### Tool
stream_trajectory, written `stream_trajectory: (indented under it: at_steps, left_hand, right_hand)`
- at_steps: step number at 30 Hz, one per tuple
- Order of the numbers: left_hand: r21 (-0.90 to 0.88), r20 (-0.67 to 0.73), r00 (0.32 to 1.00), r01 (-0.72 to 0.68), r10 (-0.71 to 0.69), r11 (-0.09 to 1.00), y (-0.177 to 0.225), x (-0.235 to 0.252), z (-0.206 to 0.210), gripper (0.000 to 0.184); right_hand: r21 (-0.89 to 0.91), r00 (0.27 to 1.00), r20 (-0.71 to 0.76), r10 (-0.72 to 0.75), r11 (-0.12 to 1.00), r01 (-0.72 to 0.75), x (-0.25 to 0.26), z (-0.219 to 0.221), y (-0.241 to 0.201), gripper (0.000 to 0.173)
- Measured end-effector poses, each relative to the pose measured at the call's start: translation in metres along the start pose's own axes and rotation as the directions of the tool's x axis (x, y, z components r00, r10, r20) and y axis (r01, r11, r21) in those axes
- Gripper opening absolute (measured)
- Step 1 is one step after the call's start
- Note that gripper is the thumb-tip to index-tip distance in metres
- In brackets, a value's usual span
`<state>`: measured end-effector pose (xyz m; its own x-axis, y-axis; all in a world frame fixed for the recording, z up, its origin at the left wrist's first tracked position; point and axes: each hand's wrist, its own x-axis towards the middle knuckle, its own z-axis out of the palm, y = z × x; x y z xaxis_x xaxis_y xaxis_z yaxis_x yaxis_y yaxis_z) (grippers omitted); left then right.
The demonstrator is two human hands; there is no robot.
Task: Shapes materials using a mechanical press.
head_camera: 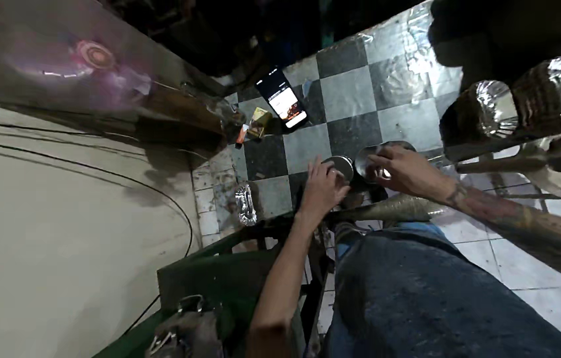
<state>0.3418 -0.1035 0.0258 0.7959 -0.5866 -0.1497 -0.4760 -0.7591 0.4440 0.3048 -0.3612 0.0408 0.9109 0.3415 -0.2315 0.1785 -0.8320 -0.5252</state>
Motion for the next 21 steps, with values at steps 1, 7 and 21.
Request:
stream_trajectory:
  at_steps: [1,7,21]
  left_hand:
    - [-0.022,0.067,0.998,0.005,-0.003,1.0,0.001,0.004,0.0,0.037]
    - [-0.152,0.376,0.926,0.044,0.017,0.987,-0.018,0.021,-0.044,0.023]
    - [0.011,0.235,0.972,0.007,-0.01,1.0,0.006,0.008,-0.008,0.049]
  right_hand:
    - [-0.035,0.997,0.079,-0.02,0.999,0.023,0.007,0.004,0.014,0.05]
    - [0.155,0.873,0.419,-0.249,0.967,0.201,0.051,-0.033,0.06,0.039]
    - [0.114,0.866,0.484,-0.121,0.991,0.074,0.049,-0.045,0.039,0.035]
